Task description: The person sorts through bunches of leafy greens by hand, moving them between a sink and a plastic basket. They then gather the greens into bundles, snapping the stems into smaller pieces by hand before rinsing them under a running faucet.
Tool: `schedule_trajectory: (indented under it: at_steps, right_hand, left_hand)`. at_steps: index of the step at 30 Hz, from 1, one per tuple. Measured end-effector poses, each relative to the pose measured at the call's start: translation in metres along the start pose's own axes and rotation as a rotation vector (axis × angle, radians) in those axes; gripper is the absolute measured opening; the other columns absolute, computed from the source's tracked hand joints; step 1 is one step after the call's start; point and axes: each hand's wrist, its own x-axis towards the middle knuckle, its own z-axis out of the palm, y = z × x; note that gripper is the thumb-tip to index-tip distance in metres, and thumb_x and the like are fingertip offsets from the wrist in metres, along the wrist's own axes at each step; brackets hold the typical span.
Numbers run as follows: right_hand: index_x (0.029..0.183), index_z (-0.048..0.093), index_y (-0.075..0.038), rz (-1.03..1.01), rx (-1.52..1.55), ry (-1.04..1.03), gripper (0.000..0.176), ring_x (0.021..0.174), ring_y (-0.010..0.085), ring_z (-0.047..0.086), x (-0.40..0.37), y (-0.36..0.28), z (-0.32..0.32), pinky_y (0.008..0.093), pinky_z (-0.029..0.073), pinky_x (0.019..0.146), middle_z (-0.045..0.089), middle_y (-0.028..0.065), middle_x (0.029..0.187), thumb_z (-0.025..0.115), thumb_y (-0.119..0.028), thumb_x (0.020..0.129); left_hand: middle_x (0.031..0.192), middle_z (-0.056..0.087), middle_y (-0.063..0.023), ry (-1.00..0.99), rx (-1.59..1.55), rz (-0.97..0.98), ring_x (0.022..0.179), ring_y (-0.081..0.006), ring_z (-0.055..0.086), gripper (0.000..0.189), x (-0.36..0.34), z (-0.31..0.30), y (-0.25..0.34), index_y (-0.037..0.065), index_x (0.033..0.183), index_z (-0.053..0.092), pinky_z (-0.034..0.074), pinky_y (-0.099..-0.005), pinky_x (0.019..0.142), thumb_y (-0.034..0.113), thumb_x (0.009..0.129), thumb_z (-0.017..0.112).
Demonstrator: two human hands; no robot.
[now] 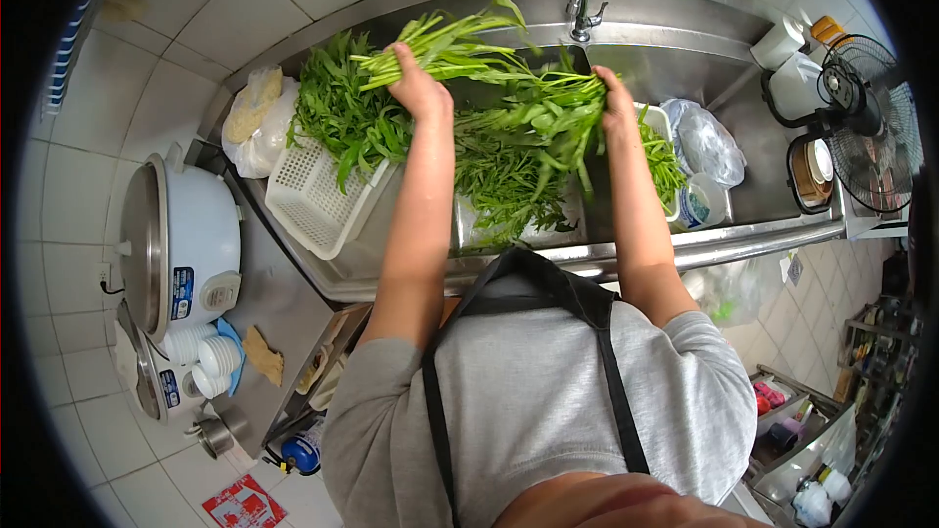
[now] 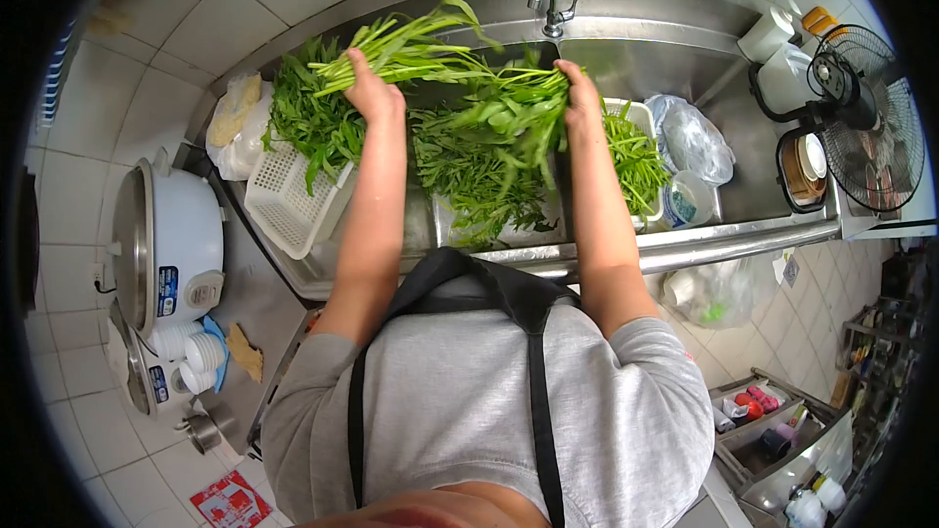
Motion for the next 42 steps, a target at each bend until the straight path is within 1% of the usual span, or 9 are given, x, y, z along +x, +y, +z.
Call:
schedule_trajectory:
  at_steps: [6,10,13,18,21,24,30,36,42]
  right_hand:
    - [0.089,0.056,-0.003,-0.273,-0.438,-0.193,0.014,0.067,0.0141,0.058,-0.047,-0.080,0.027,0.0241,0.046,0.062,0.063,0.0091,0.078,0.057,-0.015,0.081]
    - [0.087,0.060,-0.003,-0.419,-0.891,-0.065,0.019,0.065,0.0130,0.057,-0.054,-0.114,0.037,0.0246,0.044,0.063,0.064,0.0089,0.078,0.063,-0.018,0.076]
    - [0.093,0.061,-0.003,-0.652,-1.446,-0.092,0.032,0.074,0.0210,0.061,-0.068,-0.112,0.071,0.0298,0.046,0.070,0.064,0.0128,0.081,0.067,-0.021,0.068]
    - [0.097,0.062,-0.005,-0.614,-1.616,-0.227,0.036,0.077,0.0283,0.061,-0.083,-0.064,0.125,0.0344,0.047,0.071,0.062,0.0188,0.081,0.067,-0.023,0.066]
    - [0.090,0.065,-0.007,-0.511,-1.473,-0.300,0.028,0.071,0.0301,0.060,-0.077,-0.040,0.137,0.0343,0.046,0.068,0.061,0.0193,0.072,0.065,-0.025,0.068]
    - [0.089,0.066,-0.008,-0.578,-1.363,-0.339,0.027,0.069,0.0287,0.061,-0.071,-0.028,0.135,0.0338,0.046,0.067,0.062,0.0179,0.072,0.064,-0.025,0.069]
    - [0.086,0.066,-0.006,-0.492,-1.224,-0.309,0.023,0.068,0.0177,0.060,-0.054,-0.007,0.114,0.0277,0.045,0.066,0.064,0.0120,0.073,0.065,-0.023,0.070]
    - [0.082,0.062,0.000,-0.033,-0.430,-0.256,0.013,0.072,0.0133,0.059,-0.058,-0.003,0.104,0.0249,0.045,0.068,0.063,0.0077,0.080,0.062,-0.007,0.072]
    - [0.082,0.060,-0.003,0.062,0.005,-0.098,0.010,0.065,0.0158,0.056,-0.037,-0.003,0.065,0.0272,0.046,0.062,0.059,0.0044,0.073,0.061,-0.006,0.072]
  left_hand:
    - [0.110,0.050,-0.0119,-0.003,-0.089,-0.057,0.094,-0.0188,0.052,0.044,0.023,0.000,0.041,-0.005,0.110,0.043,0.045,-0.0324,0.080,0.026,0.083,0.058]
    - [0.106,0.052,-0.0116,-0.013,-0.109,-0.049,0.090,-0.0188,0.054,0.043,0.033,-0.004,0.052,-0.006,0.107,0.045,0.048,-0.0328,0.079,0.027,0.083,0.058]
    - [0.103,0.053,-0.0109,0.004,-0.105,-0.058,0.088,-0.0189,0.055,0.042,0.024,0.002,0.052,-0.007,0.106,0.046,0.048,-0.0335,0.078,0.026,0.083,0.059]
    - [0.104,0.053,-0.0100,0.011,-0.088,-0.082,0.090,-0.0164,0.054,0.040,0.001,0.014,0.032,-0.006,0.106,0.048,0.046,-0.0295,0.077,0.024,0.082,0.059]
    - [0.109,0.052,-0.0095,0.033,-0.016,-0.108,0.094,-0.0151,0.051,0.040,-0.015,0.020,0.025,-0.005,0.108,0.046,0.041,-0.0291,0.084,0.024,0.083,0.059]
    - [0.110,0.051,-0.0085,-0.025,-0.059,-0.057,0.097,-0.0150,0.050,0.036,-0.023,0.019,0.019,-0.003,0.109,0.046,0.039,-0.0299,0.086,0.021,0.084,0.057]
    - [0.110,0.051,-0.0086,-0.072,-0.132,-0.070,0.097,-0.0152,0.050,0.034,-0.024,0.012,0.011,-0.003,0.108,0.047,0.040,-0.0302,0.086,0.020,0.085,0.055]
    - [0.112,0.051,-0.0099,-0.002,-0.085,-0.112,0.098,-0.0157,0.050,0.038,-0.030,0.011,0.000,-0.005,0.110,0.046,0.039,-0.0299,0.086,0.022,0.085,0.056]
    - [0.108,0.051,-0.0113,0.086,-0.150,-0.219,0.099,-0.0183,0.050,0.040,-0.026,0.010,-0.006,-0.004,0.109,0.045,0.041,-0.0317,0.086,0.026,0.084,0.057]
